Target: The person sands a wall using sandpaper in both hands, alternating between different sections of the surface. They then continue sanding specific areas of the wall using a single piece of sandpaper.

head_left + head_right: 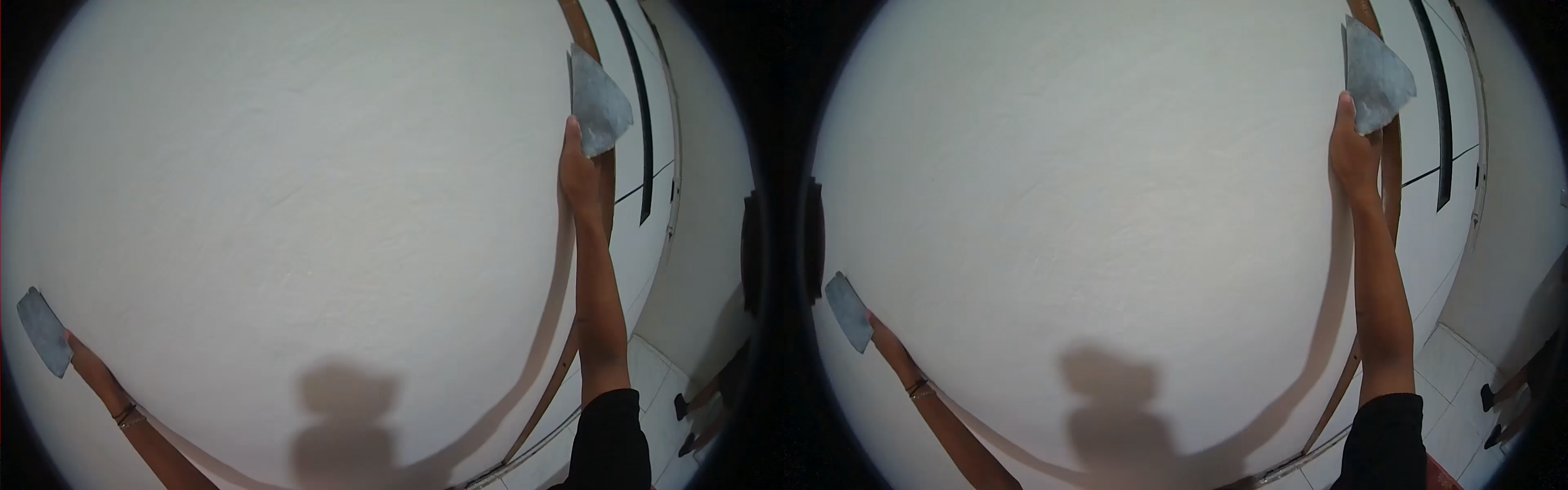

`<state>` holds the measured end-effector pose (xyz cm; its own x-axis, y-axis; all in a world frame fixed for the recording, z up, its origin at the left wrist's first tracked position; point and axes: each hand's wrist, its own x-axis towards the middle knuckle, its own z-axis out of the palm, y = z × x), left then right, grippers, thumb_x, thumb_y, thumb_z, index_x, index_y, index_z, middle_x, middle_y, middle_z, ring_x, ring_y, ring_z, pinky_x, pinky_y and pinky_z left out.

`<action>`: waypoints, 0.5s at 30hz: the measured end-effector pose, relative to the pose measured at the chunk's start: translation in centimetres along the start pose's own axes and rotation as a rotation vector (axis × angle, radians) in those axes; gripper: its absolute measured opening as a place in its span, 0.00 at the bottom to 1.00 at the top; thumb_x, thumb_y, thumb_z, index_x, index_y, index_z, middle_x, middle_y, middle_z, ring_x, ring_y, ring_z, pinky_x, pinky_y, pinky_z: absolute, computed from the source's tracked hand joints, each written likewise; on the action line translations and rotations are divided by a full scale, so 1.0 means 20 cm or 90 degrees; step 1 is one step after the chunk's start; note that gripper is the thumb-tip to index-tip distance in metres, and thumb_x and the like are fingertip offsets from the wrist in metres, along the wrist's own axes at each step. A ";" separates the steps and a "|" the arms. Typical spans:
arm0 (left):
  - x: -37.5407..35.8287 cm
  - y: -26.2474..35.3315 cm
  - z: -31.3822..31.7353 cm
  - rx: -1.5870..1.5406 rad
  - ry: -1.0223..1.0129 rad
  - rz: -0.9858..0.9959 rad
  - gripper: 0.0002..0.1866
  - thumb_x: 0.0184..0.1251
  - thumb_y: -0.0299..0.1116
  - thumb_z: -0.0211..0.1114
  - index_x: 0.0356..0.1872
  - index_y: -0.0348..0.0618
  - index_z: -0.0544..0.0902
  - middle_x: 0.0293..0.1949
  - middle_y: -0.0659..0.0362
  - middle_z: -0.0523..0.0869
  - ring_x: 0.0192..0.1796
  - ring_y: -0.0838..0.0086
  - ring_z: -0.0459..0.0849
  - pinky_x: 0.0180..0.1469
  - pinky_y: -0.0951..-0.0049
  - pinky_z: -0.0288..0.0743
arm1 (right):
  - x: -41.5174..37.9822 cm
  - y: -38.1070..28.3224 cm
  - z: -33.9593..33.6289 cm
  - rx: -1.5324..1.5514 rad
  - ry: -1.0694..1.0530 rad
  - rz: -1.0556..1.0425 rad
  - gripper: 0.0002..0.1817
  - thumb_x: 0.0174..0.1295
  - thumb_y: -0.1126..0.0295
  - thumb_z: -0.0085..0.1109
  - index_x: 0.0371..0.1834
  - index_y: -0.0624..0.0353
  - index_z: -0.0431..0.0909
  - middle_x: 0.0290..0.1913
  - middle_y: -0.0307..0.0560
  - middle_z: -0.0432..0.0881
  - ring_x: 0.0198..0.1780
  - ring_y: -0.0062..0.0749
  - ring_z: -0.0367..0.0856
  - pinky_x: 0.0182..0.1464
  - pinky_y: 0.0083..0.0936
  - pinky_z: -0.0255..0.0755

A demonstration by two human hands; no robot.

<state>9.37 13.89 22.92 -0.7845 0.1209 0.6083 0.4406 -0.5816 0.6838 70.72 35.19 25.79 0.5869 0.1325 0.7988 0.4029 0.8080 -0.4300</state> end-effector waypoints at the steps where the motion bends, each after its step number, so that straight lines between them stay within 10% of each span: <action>1: -0.02 0.01 0.05 -0.001 0.055 0.039 0.29 0.74 0.46 0.41 0.57 0.25 0.66 0.56 0.49 0.72 0.55 0.66 0.72 0.59 0.72 0.63 | -0.01 -0.01 0.02 -0.092 0.033 -0.034 0.26 0.66 0.56 0.48 0.54 0.69 0.67 0.45 0.56 0.75 0.46 0.43 0.74 0.53 0.34 0.65; 4: -0.21 0.12 0.25 0.079 0.095 0.234 0.26 0.73 0.42 0.44 0.58 0.25 0.65 0.58 0.48 0.71 0.56 0.64 0.71 0.61 0.70 0.61 | -0.21 -0.32 0.14 0.053 -0.066 0.011 0.35 0.64 0.52 0.48 0.62 0.74 0.57 0.51 0.66 0.71 0.55 0.51 0.70 0.61 0.34 0.58; 9: -0.72 0.35 0.69 0.356 -0.081 0.738 0.23 0.71 0.35 0.51 0.59 0.26 0.63 0.58 0.45 0.70 0.60 0.63 0.67 0.66 0.66 0.52 | -0.58 -0.70 0.43 -0.112 -0.240 -0.615 0.23 0.60 0.65 0.53 0.58 0.62 0.68 0.58 0.57 0.71 0.62 0.46 0.67 0.65 0.46 0.53; 13: -0.74 0.40 0.73 0.486 -0.122 0.830 0.24 0.71 0.37 0.51 0.59 0.26 0.63 0.58 0.44 0.69 0.59 0.64 0.68 0.65 0.67 0.55 | -0.60 -0.72 0.44 -0.087 -0.252 -0.620 0.25 0.57 0.64 0.56 0.58 0.60 0.69 0.62 0.52 0.68 0.65 0.46 0.63 0.66 0.51 0.49; 15: -0.62 0.26 0.67 0.189 -0.119 0.484 0.25 0.73 0.41 0.47 0.58 0.27 0.64 0.59 0.46 0.70 0.57 0.66 0.71 0.62 0.69 0.59 | -0.50 -0.61 0.37 -0.123 -0.244 -0.586 0.26 0.58 0.60 0.54 0.57 0.63 0.69 0.63 0.56 0.66 0.66 0.46 0.62 0.66 0.55 0.45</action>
<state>27.28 20.13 24.23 -0.1536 -0.0716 0.9855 0.9376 -0.3254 0.1225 54.76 28.20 26.06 -0.2595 -0.2922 0.9205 0.7114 0.5868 0.3868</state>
